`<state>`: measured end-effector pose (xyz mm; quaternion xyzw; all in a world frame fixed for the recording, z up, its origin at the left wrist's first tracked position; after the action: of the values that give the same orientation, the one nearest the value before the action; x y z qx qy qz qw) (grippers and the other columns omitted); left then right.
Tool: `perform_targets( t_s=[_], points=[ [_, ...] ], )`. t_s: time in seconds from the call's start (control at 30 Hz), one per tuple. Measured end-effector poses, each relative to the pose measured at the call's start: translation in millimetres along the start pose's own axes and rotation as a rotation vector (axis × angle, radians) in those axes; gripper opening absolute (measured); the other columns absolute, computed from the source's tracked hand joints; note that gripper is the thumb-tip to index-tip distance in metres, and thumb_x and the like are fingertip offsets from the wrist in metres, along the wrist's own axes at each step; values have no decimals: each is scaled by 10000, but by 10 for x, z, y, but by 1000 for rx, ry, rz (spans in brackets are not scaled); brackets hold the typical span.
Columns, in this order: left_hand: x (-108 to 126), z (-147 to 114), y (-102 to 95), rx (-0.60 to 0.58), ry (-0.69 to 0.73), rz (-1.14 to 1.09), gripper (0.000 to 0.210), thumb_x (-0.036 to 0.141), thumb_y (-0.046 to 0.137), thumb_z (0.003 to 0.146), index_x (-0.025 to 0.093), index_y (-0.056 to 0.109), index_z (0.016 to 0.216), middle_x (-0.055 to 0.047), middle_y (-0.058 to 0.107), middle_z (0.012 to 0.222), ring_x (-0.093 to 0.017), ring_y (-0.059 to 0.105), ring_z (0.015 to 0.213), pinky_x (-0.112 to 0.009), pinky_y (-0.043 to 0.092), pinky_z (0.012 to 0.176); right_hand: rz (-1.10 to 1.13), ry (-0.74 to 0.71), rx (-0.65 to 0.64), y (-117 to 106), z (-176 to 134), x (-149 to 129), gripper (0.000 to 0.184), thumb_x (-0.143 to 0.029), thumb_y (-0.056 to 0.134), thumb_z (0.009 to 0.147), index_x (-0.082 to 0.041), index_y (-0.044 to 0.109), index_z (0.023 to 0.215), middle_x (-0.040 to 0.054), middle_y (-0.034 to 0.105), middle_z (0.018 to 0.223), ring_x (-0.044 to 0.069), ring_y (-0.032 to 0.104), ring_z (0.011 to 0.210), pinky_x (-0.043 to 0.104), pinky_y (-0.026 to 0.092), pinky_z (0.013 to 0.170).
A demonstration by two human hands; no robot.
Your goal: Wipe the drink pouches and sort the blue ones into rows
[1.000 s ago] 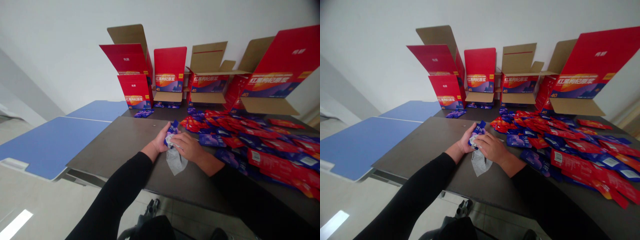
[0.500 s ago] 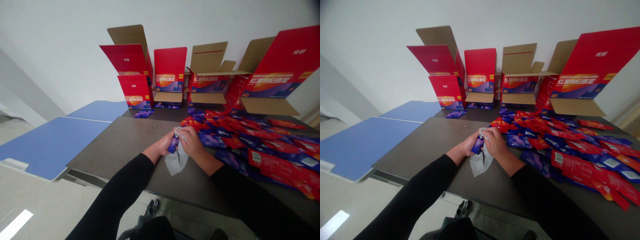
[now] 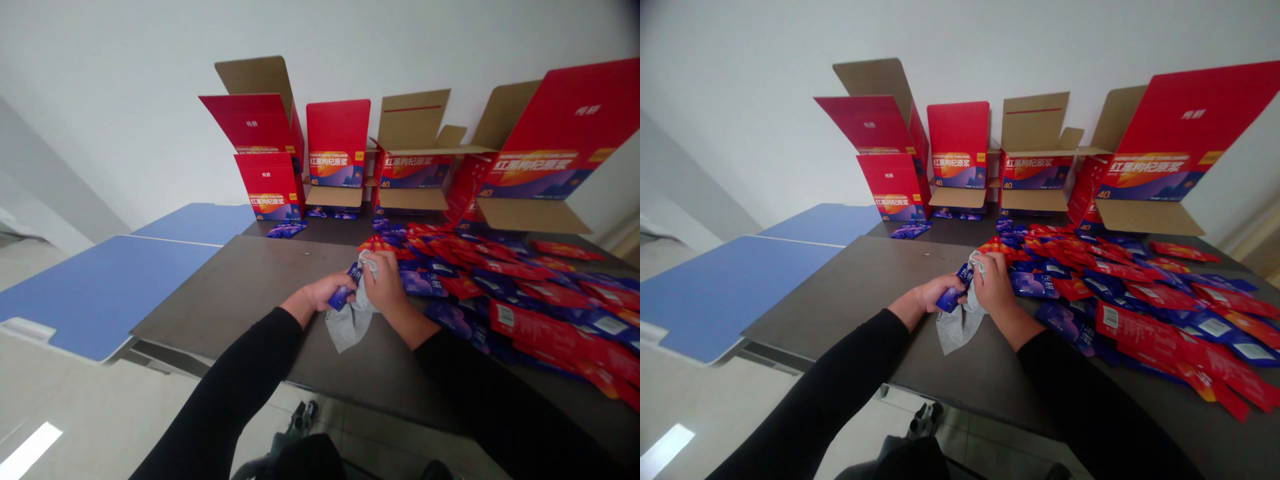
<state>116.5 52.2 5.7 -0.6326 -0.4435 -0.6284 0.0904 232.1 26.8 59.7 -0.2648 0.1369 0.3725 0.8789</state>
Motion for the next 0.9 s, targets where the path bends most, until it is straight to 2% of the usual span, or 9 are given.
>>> perform_targets(
  t_s=[0.2, 0.33, 0.43, 0.5, 0.6, 0.7, 0.8, 0.9],
  points=[
    [19, -64, -9, 2, -65, 17, 242, 127, 615, 564, 165, 548, 793, 9, 547, 633, -121, 554, 519, -208, 392, 480, -8, 62, 57, -25, 0, 90, 202, -181, 474, 917, -205, 557, 1099, 114, 537, 1050, 258, 581, 1026, 470, 513, 952],
    [41, -75, -57, -28, -70, 15, 339, 108, 601, 586, 145, 607, 923, -34, 639, 753, -130, 580, 545, -215, 411, 496, -1, 104, 61, -22, -5, 177, 181, -180, 479, 908, -194, 561, 1068, 121, 541, 1038, 265, 580, 1021, 484, 504, 954],
    [108, -80, -104, -34, -46, -84, 418, 86, 581, 606, 135, 626, 1019, -71, 677, 835, -131, 594, 584, -213, 438, 528, -1, 141, 47, -14, -11, 243, 160, -181, 491, 892, -188, 570, 1031, 127, 555, 1021, 276, 582, 1006, 492, 512, 927],
    [194, -80, -165, 21, 4, -223, 365, 90, 571, 649, 124, 633, 1008, -92, 680, 867, -131, 604, 634, -202, 445, 539, -2, 127, 12, 10, -15, 241, 142, -180, 513, 873, -192, 578, 998, 117, 568, 994, 272, 593, 976, 475, 526, 903],
    [323, -83, -311, 190, 112, -444, 206, 186, 570, 764, 137, 631, 954, -110, 678, 918, -125, 592, 652, -192, 442, 519, 2, 42, -87, 89, -28, 159, 143, -165, 546, 834, -210, 593, 962, 95, 587, 964, 253, 612, 934, 421, 547, 869],
    [387, -94, -434, 331, 192, -573, 210, 329, 551, 829, 164, 632, 931, -81, 642, 822, -118, 540, 577, -194, 418, 478, 9, -21, -171, 166, -47, 81, 169, -147, 553, 805, -219, 606, 949, 87, 604, 962, 243, 622, 923, 385, 557, 849],
    [386, -70, -471, 373, 164, -633, 246, 394, 522, 833, 172, 619, 873, -63, 580, 731, -131, 523, 564, -206, 414, 474, 8, -20, -199, 203, -55, 72, 172, -148, 551, 800, -211, 613, 946, 88, 613, 961, 241, 623, 910, 378, 558, 837],
    [435, 11, -460, 390, 111, -604, 325, 487, 472, 844, 185, 590, 823, -48, 536, 686, -125, 469, 517, -198, 368, 435, 6, -12, -228, 229, -61, 84, 172, -155, 553, 801, -213, 618, 948, 83, 618, 959, 239, 622, 904, 374, 557, 828]
  ],
)
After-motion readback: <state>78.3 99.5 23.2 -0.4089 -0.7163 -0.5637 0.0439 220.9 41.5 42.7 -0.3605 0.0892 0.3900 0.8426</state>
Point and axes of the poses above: each hand's wrist, its own z-axis towards the middle knuckle, its own y-axis out of the palm, x = y × z, the point moved 7 cm from there along z, towards the middle knuckle
